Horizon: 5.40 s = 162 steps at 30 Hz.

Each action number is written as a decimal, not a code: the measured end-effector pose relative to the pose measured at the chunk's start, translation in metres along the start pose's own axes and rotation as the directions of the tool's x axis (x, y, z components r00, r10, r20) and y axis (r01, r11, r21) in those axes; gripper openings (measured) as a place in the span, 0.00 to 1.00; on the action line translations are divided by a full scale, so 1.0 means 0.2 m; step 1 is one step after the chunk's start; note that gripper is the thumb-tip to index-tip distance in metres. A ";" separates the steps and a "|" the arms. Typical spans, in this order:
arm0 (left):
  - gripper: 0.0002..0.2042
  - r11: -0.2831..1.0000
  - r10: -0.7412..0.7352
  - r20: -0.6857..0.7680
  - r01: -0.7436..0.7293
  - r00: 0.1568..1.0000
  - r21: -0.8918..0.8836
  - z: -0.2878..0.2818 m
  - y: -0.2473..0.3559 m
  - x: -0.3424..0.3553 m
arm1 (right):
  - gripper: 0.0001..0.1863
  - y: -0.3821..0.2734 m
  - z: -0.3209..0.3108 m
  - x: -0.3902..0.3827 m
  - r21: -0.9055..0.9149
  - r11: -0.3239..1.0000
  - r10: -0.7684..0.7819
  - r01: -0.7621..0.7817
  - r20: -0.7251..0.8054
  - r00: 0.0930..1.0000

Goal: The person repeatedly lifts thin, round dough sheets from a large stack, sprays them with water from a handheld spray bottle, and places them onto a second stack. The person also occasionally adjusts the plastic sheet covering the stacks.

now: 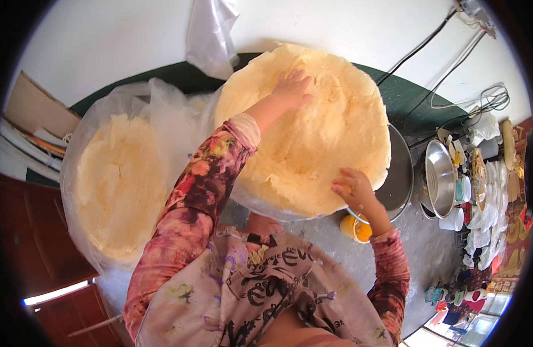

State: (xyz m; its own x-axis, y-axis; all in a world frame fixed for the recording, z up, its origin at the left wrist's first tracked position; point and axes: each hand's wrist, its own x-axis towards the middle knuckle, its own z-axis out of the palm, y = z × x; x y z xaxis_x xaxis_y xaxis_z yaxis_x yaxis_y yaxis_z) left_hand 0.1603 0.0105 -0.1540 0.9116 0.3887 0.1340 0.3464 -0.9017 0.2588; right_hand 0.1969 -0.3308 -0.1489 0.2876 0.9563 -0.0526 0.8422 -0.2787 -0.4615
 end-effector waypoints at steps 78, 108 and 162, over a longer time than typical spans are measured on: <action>0.46 0.852 0.502 0.509 -0.501 0.699 -0.152 0.24 0.43 -0.80 | 0.24 0.07 0.16 -0.30 -0.083 0.996 -0.037 0.012 -0.302 0.953; 0.56 0.999 0.032 0.375 -0.033 0.926 -0.003 -0.09 -0.13 -1.00 | 0.37 -0.21 0.01 0.07 -0.169 0.984 0.028 -0.064 -0.208 0.978; 0.38 -0.244 -0.968 0.185 -0.473 0.168 -0.846 -0.48 -1.09 -2.67 | 0.16 -2.85 -0.52 1.75 0.916 0.397 -0.561 -0.048 0.284 0.777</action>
State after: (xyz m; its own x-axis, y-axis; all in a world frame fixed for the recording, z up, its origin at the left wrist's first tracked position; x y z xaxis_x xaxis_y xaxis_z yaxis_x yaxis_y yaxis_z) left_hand -0.4239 0.0182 -0.1906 -0.1410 0.9034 -0.4050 -0.7034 0.1964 0.6831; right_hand -0.1349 0.1539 0.1875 -0.3786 0.9250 -0.0333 -0.0968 -0.0753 -0.9924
